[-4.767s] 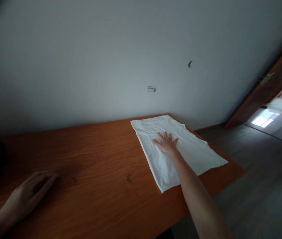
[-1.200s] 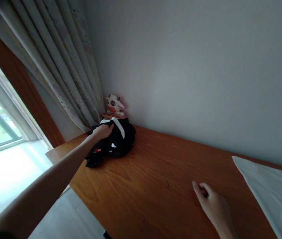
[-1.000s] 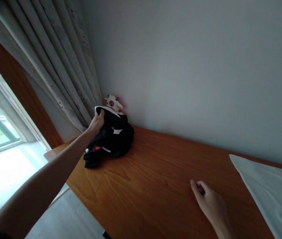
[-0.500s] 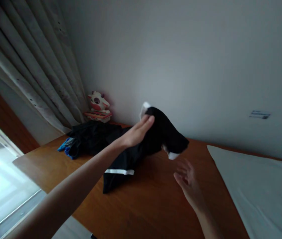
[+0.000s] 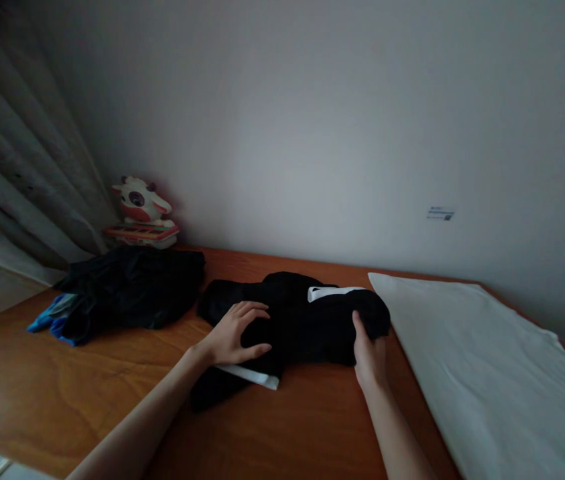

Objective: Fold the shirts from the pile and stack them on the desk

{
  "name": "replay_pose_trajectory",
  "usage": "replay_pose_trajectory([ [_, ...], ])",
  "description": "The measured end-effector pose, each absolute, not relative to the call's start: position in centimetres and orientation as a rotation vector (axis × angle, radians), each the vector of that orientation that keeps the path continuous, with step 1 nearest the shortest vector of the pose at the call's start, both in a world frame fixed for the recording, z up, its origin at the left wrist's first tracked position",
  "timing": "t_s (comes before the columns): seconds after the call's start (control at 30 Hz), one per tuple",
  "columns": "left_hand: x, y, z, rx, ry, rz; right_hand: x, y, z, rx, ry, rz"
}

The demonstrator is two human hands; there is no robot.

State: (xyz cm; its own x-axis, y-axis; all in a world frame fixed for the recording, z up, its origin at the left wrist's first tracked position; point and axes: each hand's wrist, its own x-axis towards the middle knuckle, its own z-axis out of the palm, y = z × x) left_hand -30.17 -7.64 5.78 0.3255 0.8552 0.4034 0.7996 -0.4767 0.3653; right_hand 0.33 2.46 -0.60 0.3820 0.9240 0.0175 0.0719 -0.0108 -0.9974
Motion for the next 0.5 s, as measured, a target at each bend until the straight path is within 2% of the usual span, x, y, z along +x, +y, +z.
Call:
replay_pose_trajectory([
  [0.07, -31.2, -7.7, 5.2, 2.442, 1.647, 0.877, 1.2, 2.8, -0.5, -1.483, -0.971, 0.848],
  [0.23, -32.4, -7.1, 3.6, 2.286, 1.896, 0.833, 1.9, 3.0, -0.2, -1.421, -1.307, 0.442],
  [0.3, -32.5, -6.8, 3.0, 2.249, 1.879, 0.849, 1.8, 3.0, 0.0, -1.405, -1.257, 0.439],
  [0.43, -32.5, -6.2, 2.9, 1.982, 1.724, 1.171, 1.8, 2.7, 0.2, -1.462, -1.036, 0.551],
  [0.5, -32.5, -6.0, 3.2, 1.686, 1.656, 1.345, 1.8, 2.4, 0.4, -1.459, -1.079, 0.462],
])
